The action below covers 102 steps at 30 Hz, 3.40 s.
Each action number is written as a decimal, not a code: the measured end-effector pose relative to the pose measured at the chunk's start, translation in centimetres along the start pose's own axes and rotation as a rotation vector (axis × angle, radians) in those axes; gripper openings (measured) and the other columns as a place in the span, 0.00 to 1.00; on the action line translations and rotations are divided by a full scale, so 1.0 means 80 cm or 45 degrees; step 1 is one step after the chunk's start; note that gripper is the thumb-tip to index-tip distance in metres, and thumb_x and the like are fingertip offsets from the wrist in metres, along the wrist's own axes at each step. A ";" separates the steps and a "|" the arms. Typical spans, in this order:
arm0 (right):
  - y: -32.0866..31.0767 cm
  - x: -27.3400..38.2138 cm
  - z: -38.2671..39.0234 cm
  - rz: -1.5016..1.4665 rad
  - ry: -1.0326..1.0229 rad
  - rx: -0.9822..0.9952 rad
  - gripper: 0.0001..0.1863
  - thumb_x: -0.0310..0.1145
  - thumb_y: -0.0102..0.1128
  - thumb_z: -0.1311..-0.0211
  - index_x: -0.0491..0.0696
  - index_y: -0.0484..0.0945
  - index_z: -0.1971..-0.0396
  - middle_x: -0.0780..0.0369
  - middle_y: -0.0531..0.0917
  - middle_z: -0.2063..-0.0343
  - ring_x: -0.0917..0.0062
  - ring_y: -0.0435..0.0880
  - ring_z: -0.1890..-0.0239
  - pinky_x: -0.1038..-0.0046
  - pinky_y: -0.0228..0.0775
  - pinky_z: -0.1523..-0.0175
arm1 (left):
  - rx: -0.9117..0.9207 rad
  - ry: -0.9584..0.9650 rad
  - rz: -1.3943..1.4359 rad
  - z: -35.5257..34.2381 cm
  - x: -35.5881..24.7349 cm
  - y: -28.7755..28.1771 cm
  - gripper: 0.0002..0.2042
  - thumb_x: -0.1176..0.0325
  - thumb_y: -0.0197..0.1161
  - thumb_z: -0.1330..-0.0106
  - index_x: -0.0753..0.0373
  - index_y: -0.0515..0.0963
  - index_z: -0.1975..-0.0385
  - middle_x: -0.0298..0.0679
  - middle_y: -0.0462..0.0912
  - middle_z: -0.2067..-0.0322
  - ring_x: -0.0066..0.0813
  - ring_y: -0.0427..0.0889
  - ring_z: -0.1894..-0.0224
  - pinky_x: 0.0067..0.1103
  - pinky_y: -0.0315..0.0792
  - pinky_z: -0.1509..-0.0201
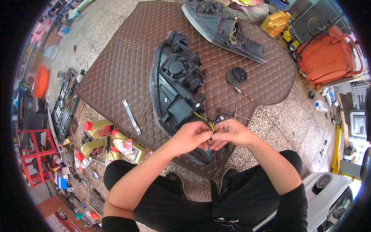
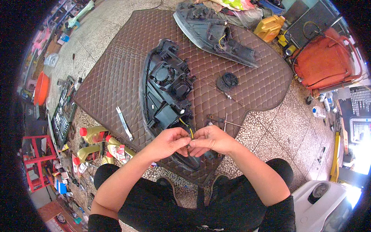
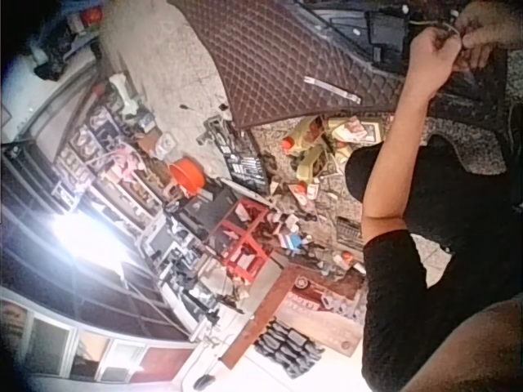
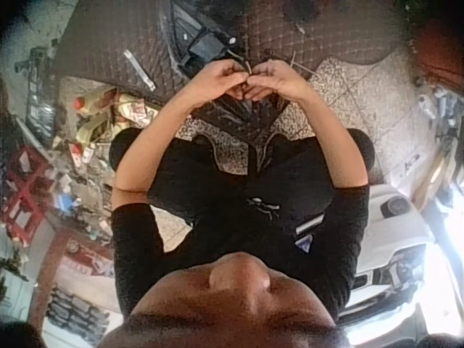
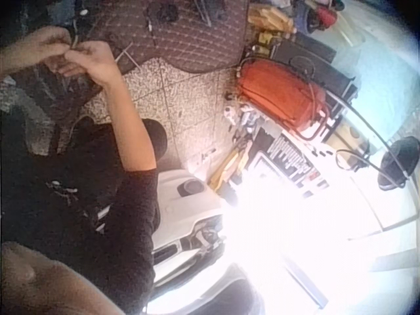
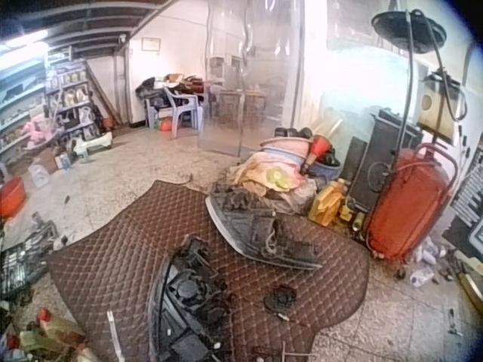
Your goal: The person sits on the floor and works on a disassembled car headlight assembly. They connect a small black electrical connector, insert a bulb into the socket, and then place the bulb into the headlight housing. The person handles the headlight assembly and its internal components throughout the clip.
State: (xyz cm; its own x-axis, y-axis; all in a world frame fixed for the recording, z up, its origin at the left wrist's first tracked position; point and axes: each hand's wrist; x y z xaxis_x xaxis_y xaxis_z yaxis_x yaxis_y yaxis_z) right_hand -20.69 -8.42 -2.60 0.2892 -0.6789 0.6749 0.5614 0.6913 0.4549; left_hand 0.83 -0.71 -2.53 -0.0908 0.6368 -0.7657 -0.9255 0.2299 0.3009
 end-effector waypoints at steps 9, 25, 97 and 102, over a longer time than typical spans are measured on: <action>0.000 0.003 -0.003 0.041 0.043 -0.065 0.22 0.37 0.69 0.36 0.34 0.78 0.52 0.51 0.87 0.63 0.68 0.90 0.63 0.68 0.85 0.56 | -0.009 -0.006 -0.015 -0.001 0.001 -0.003 0.11 0.68 0.59 0.26 0.70 0.74 0.54 0.40 0.84 0.64 0.29 0.86 0.64 0.24 0.83 0.58; -0.023 0.012 0.010 -0.013 -0.111 -0.309 0.20 0.28 0.62 0.34 0.32 0.75 0.47 0.47 0.85 0.57 0.62 0.89 0.58 0.65 0.85 0.52 | -0.239 0.120 0.038 0.001 -0.015 -0.038 0.15 0.86 0.45 0.38 0.69 0.74 0.54 0.41 0.81 0.61 0.32 0.86 0.61 0.28 0.83 0.50; 0.003 -0.012 0.000 0.556 -0.645 -0.668 0.24 0.31 0.72 0.44 0.47 0.81 0.45 0.65 0.82 0.66 0.83 0.78 0.61 0.77 0.72 0.52 | 0.345 0.308 -1.033 0.002 0.024 0.008 0.06 0.74 0.58 0.38 0.67 0.78 0.64 0.46 0.83 0.65 0.43 0.84 0.61 0.33 0.77 0.56; 0.004 -0.012 0.002 0.614 -0.638 -0.690 0.25 0.32 0.72 0.43 0.46 0.80 0.45 0.65 0.82 0.65 0.84 0.78 0.61 0.77 0.71 0.52 | 0.356 0.283 -1.076 0.006 0.024 0.009 0.09 0.70 0.63 0.36 0.67 0.78 0.59 0.46 0.84 0.62 0.40 0.85 0.60 0.31 0.78 0.55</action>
State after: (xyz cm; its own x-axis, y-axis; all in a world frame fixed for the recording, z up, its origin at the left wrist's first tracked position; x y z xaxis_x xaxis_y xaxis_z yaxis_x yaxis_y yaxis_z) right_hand -20.87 -7.49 -3.01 0.2872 -0.0672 0.9555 0.7934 0.5756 -0.1980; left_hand 0.15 1.02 -3.52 0.4804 0.0263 -0.8766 -0.5960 0.7431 -0.3043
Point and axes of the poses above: each hand's wrist, its own z-axis away from the middle knuckle, its own y-axis out of the palm, x = y × z
